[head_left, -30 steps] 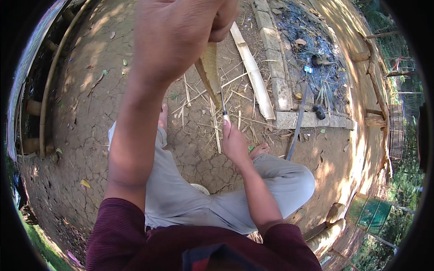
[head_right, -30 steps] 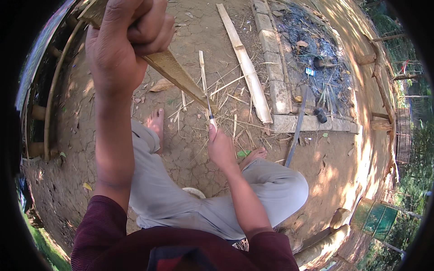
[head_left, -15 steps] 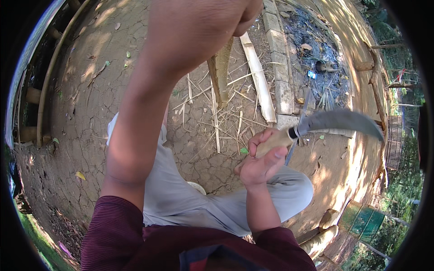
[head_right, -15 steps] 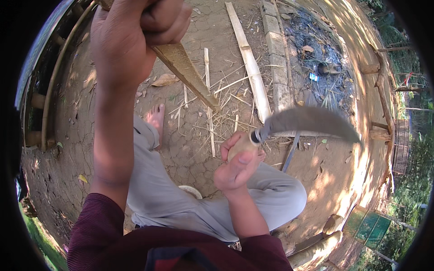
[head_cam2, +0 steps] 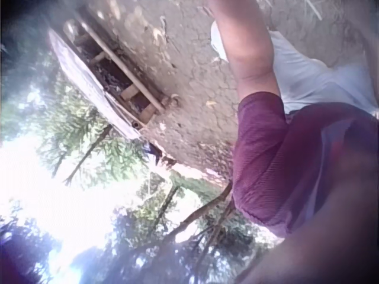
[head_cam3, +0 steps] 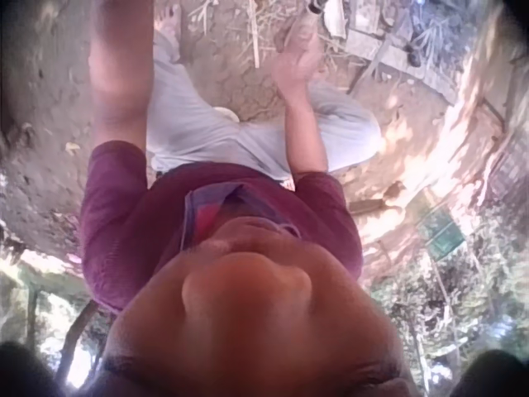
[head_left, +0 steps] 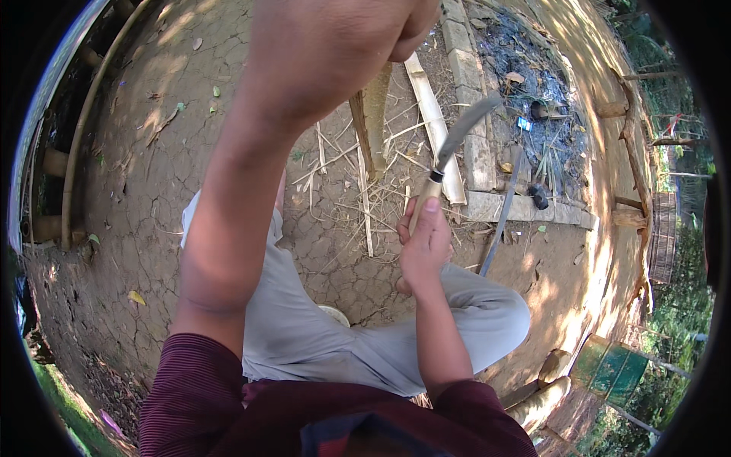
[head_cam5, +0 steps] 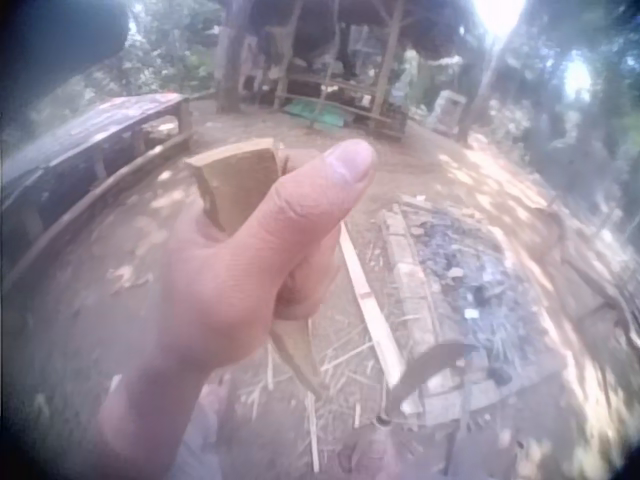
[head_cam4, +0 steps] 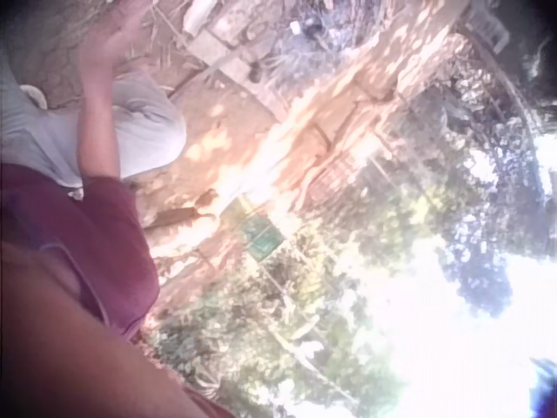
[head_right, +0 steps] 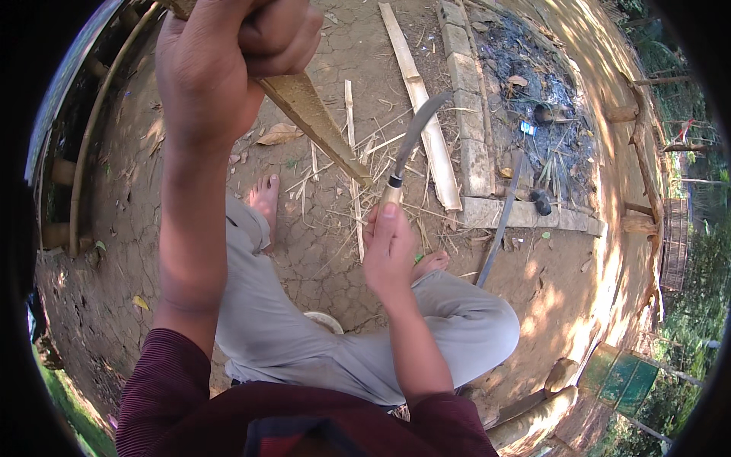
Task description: The person carves a strip of bamboo with a knife, stripping away thin layers and smoothing the edges.
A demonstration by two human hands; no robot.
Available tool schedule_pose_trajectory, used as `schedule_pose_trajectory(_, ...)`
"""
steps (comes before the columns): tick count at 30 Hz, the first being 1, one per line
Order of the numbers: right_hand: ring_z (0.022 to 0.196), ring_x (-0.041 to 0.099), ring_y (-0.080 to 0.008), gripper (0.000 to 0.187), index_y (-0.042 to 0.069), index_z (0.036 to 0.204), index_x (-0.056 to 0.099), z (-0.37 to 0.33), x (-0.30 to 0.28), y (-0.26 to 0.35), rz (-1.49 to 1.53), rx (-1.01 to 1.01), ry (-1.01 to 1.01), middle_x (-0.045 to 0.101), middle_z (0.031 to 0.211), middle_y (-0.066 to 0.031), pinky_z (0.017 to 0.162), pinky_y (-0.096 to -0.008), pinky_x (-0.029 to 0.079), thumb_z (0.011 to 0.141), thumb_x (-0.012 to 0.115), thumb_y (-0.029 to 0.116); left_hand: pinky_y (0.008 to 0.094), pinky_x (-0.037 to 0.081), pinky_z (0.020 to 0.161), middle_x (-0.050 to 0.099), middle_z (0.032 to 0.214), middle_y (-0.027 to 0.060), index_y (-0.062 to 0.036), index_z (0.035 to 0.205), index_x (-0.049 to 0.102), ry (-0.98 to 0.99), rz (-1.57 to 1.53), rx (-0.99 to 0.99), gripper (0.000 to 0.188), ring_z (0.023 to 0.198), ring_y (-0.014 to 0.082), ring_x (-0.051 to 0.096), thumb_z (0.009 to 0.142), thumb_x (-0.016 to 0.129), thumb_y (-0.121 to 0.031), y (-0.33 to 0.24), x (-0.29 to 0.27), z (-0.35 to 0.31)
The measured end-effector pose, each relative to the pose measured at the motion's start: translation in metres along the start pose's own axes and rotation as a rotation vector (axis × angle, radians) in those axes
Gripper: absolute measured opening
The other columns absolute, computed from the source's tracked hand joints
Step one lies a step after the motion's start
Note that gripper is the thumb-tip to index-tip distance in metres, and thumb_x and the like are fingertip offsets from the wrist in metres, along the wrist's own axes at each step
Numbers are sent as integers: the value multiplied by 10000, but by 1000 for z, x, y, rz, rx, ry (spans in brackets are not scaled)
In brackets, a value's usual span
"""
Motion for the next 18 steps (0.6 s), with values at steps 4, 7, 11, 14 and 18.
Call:
schedule_pose_trajectory(4,566,560,-176,653,26,794,565,10,19,-14,-537,-135,72,546,628,-68,505,-329,402,1060,326,572,236,236,331,369,432,-78,-179,542,445,-138,52,-352,514,349,45,347,1007,603,-332,10,-4,-18)
schedule_pose_trajectory(7,691,660,-315,734,-59,824,622,18,27,-97,-666,326,292,631,712,-225,652,-445,474,1030,377,602,241,230,340,358,430,-79,-190,544,439,-60,-1,-86,506,348,43,329,984,626,-356,-9,16,-9)
schedule_pose_trajectory(11,639,611,-337,685,-87,938,645,-2,23,-130,-275,682,332,599,684,-222,665,-440,483,1030,424,554,254,206,339,338,421,-72,-201,539,417,-363,-47,-349,493,337,50,289,961,638,-330,-1,-3,-13)
schedule_pose_trajectory(14,499,436,-93,560,1,914,629,1,23,-93,48,758,260,444,578,5,483,-287,358,1055,424,503,271,185,333,319,411,-68,-208,532,398,-407,-19,-458,490,325,57,265,950,636,-297,0,-3,-21)
schedule_pose_trajectory(18,494,402,-88,569,32,950,612,8,1,13,-94,14,25,451,598,8,481,-256,319,1054,401,551,272,181,329,312,409,-66,-207,526,392,-353,0,-388,497,319,60,262,957,622,-298,-1,-1,-16)
Point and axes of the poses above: each hand's wrist, its own z-axis towards the middle knuckle, its own x-axis out of the palm, y = z × x, the point moved 8 cm from there along z, towards the middle knuckle
